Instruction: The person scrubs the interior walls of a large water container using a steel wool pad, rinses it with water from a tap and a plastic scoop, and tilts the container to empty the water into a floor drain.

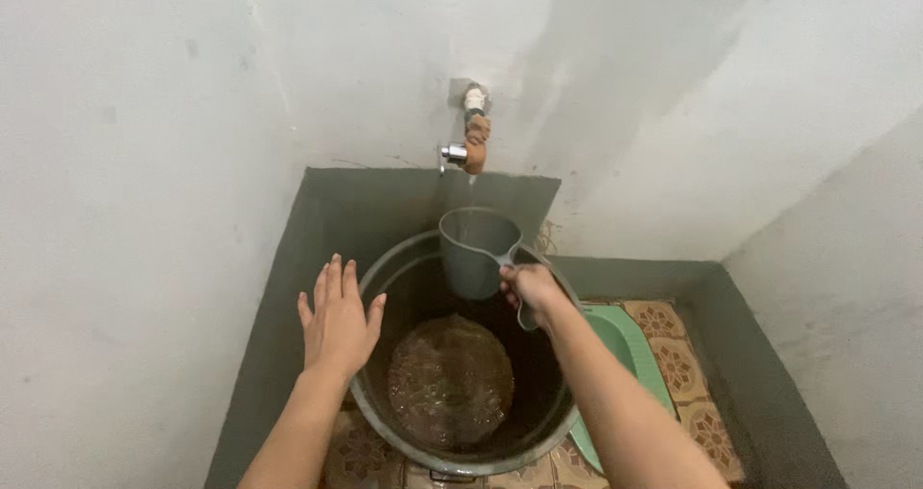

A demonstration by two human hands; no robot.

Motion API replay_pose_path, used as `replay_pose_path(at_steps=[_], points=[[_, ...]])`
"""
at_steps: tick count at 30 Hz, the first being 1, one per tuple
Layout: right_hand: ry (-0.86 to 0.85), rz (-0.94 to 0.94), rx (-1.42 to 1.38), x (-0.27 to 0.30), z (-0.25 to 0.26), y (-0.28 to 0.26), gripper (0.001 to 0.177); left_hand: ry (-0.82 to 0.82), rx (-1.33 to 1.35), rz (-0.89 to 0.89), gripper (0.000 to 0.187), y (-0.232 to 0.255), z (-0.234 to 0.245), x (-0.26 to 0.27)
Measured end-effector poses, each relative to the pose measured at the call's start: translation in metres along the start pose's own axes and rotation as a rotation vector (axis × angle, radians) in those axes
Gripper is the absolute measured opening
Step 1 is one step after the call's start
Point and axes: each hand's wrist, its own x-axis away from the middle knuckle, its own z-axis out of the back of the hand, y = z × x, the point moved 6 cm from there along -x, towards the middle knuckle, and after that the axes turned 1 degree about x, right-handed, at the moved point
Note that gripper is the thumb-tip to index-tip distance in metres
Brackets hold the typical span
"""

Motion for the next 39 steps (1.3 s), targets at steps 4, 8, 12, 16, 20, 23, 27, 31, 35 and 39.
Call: replay_pose_path(at_steps=[4,8,12,16,20,23,27,31,35,39], points=[[0.005,0.017,-0.068,-0.020,-0.003,-0.025,0.014,0.005,-0.041,-0.002,0.073,-0.005,0.006,-0.005],[-0.013,0.062,-0.111,-0.017,-0.012,-0.035,0.018,0.025,-0.060,-0.018,0.075,-0.005,0.018,-0.017],[-0.017,0.098,-0.042,-0.004,-0.013,-0.050,0.018,0.060,-0.198,-0.067,0.076,-0.001,0.031,-0.029],[0.006,0.126,-0.059,-0.005,-0.005,-0.061,0.013,0.041,-0.309,-0.047,0.078,-0.001,0.036,-0.036],[-0.042,0.170,-0.029,-0.007,0.008,-0.070,0.014,-0.019,-0.333,-0.011,0.080,-0.007,0.037,-0.039],[-0.070,0.068,-0.087,0.011,0.013,-0.068,0.009,-0.026,-0.331,-0.002,0.078,-0.015,0.037,-0.035],[-0.068,-0.201,-0.171,0.050,-0.006,-0.051,0.028,-0.049,-0.357,0.035,0.078,-0.031,0.036,-0.022],[-0.141,-0.076,0.578,0.039,-0.063,-0.005,0.051,-0.093,-0.352,0.065,0.078,-0.040,0.029,-0.015],[-0.154,0.092,1.124,0.037,-0.127,0.045,0.076,-0.082,-0.361,0.055,0.078,-0.048,0.026,-0.012],[-0.098,0.027,0.942,0.027,-0.143,0.072,0.055,-0.092,-0.357,0.054,0.078,-0.057,0.024,-0.013]])
